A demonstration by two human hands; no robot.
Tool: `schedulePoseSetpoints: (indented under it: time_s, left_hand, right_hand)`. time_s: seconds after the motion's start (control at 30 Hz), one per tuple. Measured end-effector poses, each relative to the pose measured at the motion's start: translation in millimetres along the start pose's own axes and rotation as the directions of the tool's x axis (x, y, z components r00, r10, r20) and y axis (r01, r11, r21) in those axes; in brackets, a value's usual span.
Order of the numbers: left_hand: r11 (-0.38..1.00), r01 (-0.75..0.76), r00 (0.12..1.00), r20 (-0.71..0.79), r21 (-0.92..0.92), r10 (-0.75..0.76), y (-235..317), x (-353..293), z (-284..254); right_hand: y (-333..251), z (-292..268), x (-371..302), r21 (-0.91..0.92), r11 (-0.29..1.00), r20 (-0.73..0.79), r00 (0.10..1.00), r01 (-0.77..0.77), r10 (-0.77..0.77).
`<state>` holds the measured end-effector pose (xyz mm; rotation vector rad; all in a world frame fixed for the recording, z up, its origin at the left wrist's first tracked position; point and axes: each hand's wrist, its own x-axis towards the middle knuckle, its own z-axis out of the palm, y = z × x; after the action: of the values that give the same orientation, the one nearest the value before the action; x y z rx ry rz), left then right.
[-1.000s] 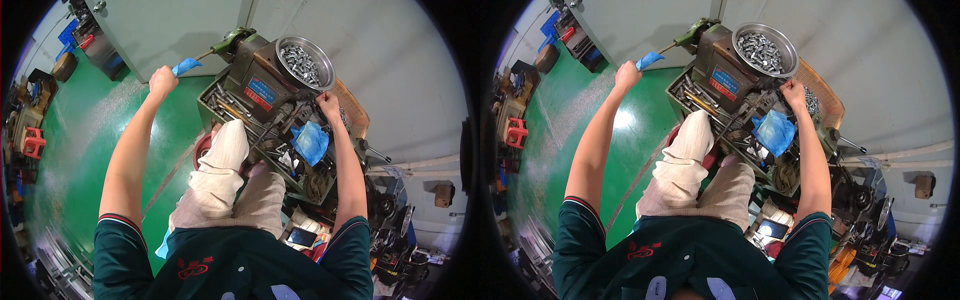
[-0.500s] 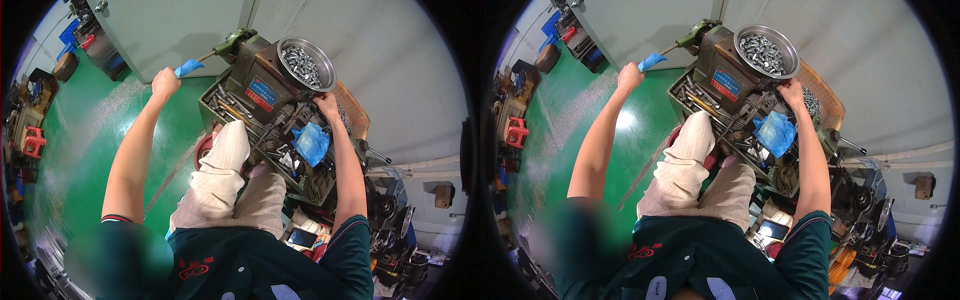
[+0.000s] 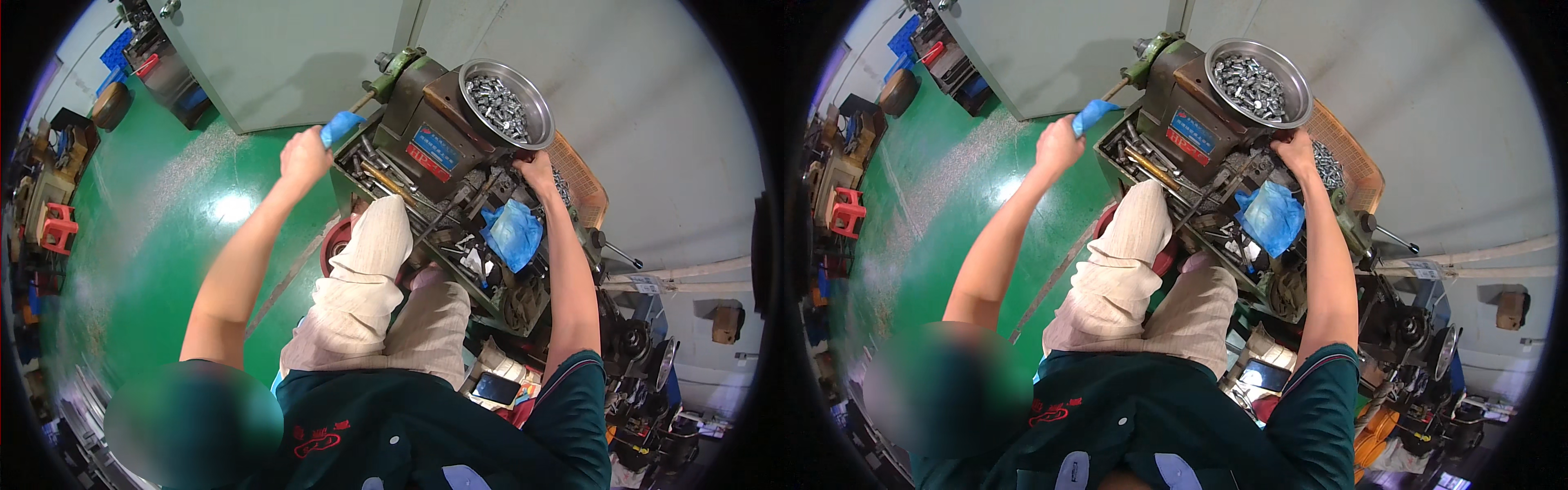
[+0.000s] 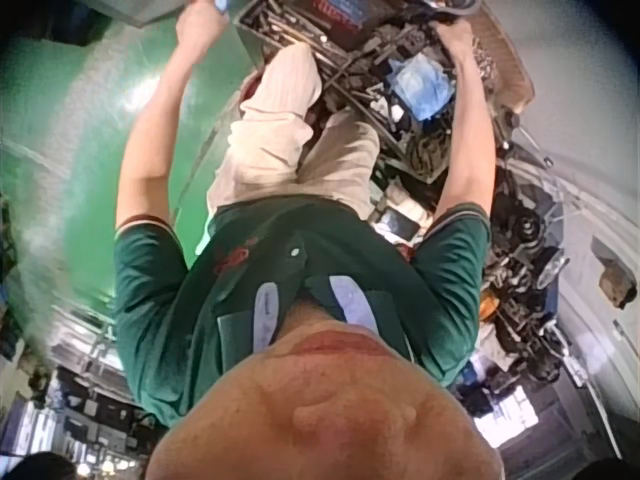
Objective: The person operates a machine by inserting small metal parts from a tray into the machine and moving its levers by hand, then stops to massage their hand.
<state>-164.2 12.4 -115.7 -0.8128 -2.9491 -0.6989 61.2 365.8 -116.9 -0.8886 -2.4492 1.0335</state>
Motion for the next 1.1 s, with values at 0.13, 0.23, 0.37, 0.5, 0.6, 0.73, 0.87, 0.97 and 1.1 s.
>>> schedulePoseSetpoints:
  time_s: [0.13, 0.23, 0.37, 0.5, 0.6, 0.73, 0.87, 0.97, 1.1]
  left_hand:
    - [1.0, 0.008, 0.999, 0.038, -0.017, -0.007, 9, -5, -2]
    - [1.0, 0.012, 1.0, 0.027, -0.024, -0.011, 7, -6, 0]
    - [0.999, 0.002, 1.0, 0.015, -0.05, -0.001, 4, -5, 1]
    - [0.998, 0.005, 1.0, 0.017, -0.062, -0.004, 8, -6, -2]
    - [0.999, 0.009, 1.0, 0.026, -0.035, -0.008, 8, -6, -2]
    - [1.0, 0.015, 0.999, 0.031, -0.026, -0.014, 7, -6, -1]
    - [0.999, 0.012, 1.0, 0.029, -0.032, -0.011, 9, -6, -1]
    - [0.999, 0.018, 0.999, 0.037, -0.031, -0.017, 7, -6, -1]
    - [1.0, 0.012, 0.999, 0.038, -0.029, -0.01, 6, -8, -2]
  right_hand:
    - [0, -2, 1, 0.008, 1.0, 0.036, 0.999, -0.022, 0.021]
    - [-3, -1, -1, 0.036, 0.999, 0.039, 0.999, -0.008, 0.007]
    - [-5, -1, -1, 0.062, 0.998, 0.055, 0.998, -0.015, 0.012]
    - [0, -1, 1, 0.071, 0.997, 0.051, 0.999, 0.0, -0.004]
    - [-5, 1, -2, 0.122, 0.992, 0.029, 0.999, 0.041, -0.045]
    - [-5, 2, -3, 0.094, 0.995, -0.004, 0.999, 0.039, -0.039]
    - [3, 1, -1, 0.075, 0.997, -0.02, 0.999, 0.029, -0.027]
    - [3, -1, 0, -0.005, 1.0, -0.028, 1.0, -0.004, 0.004]
    - [-12, -6, -9, 0.0, 0.998, -0.112, 0.991, -0.067, 0.067]
